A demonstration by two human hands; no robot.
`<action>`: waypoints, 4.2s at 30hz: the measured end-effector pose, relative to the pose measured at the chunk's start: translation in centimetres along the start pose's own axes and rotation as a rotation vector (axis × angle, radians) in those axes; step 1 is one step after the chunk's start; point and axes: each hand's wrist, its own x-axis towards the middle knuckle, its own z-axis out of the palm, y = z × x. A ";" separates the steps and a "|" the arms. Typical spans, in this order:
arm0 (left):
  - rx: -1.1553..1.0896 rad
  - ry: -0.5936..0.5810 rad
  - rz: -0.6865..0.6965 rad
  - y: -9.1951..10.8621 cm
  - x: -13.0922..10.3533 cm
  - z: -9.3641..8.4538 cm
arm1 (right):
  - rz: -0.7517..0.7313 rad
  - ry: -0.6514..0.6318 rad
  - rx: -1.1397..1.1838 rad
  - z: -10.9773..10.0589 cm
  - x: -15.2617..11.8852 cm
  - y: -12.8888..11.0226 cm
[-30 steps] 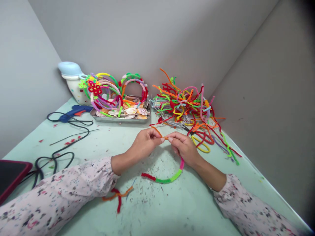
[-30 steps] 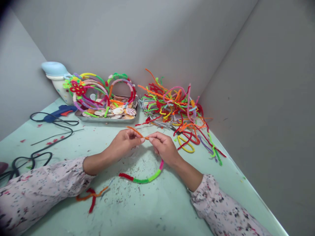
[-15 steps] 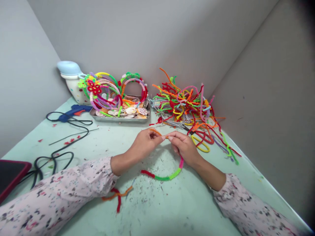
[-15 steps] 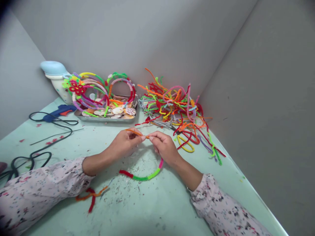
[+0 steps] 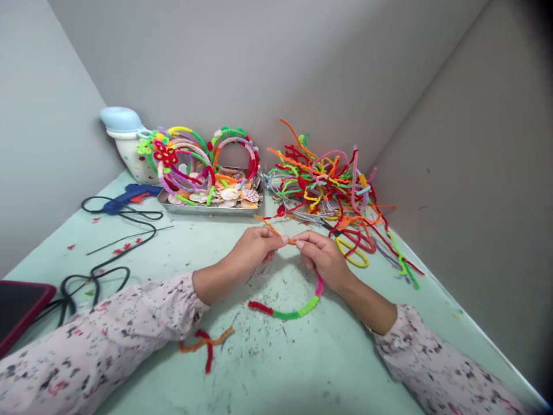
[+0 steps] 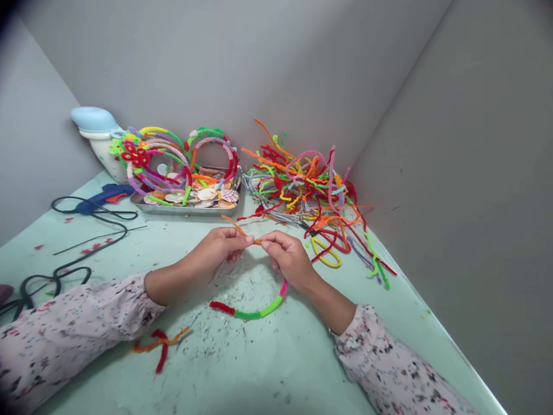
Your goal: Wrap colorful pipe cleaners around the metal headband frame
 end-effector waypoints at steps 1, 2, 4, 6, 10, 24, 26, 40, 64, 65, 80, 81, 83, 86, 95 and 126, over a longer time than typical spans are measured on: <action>-0.009 -0.009 -0.006 0.0 0.0 0.0 | -0.002 -0.002 0.000 0.0 0.0 0.0; -0.016 -0.018 -0.009 0.0 -0.1 0.0 | -0.004 -0.004 0.000 0.0 0.0 0.0; -0.029 -0.043 -0.009 0.0 -0.1 0.0 | -0.008 -0.009 -0.001 0.0 0.0 0.1; -0.046 -0.065 -0.020 0.1 -0.2 -0.1 | -0.015 -0.012 0.000 0.0 0.0 0.1; -0.098 -0.101 -0.083 0.2 -0.2 -0.2 | -0.025 -0.014 -0.018 0.0 0.0 0.1; -0.074 -0.070 -0.005 -0.2 0.2 -0.1 | 0.023 0.005 -0.005 0.0 0.1 0.0; -0.066 -0.067 0.013 -0.3 0.3 -0.2 | 0.023 0.008 -0.013 0.0 0.1 -0.1; -0.006 -0.109 -0.003 0.2 -0.3 -0.3 | -0.008 0.003 -0.046 0.1 -0.1 -0.2; 0.211 0.149 0.204 0.1 -0.3 0.0 | -0.003 0.056 0.012 -0.1 0.3 0.3; 0.264 0.175 0.274 0.0 -0.3 0.0 | -0.002 0.057 0.014 -0.1 0.3 0.4; 0.653 0.239 0.663 0.2 -1.4 0.4 | -0.043 0.064 0.066 -0.3 0.2 0.5; 0.659 0.236 0.666 0.2 -1.5 0.4 | -0.046 0.064 0.071 -0.3 0.1 0.5; 0.669 0.228 0.668 0.3 -1.6 0.5 | -0.051 0.065 0.075 -0.3 0.1 0.6; 0.676 0.219 0.665 0.4 -1.7 0.5 | -0.059 0.077 0.078 -0.3 0.1 0.6; 0.683 0.201 0.636 0.8 -1.8 0.6 | -0.098 0.093 0.076 -0.3 -0.1 0.5; 0.359 0.010 0.228 2.0 -0.6 0.0 | -0.080 0.096 0.083 -0.3 -0.1 0.6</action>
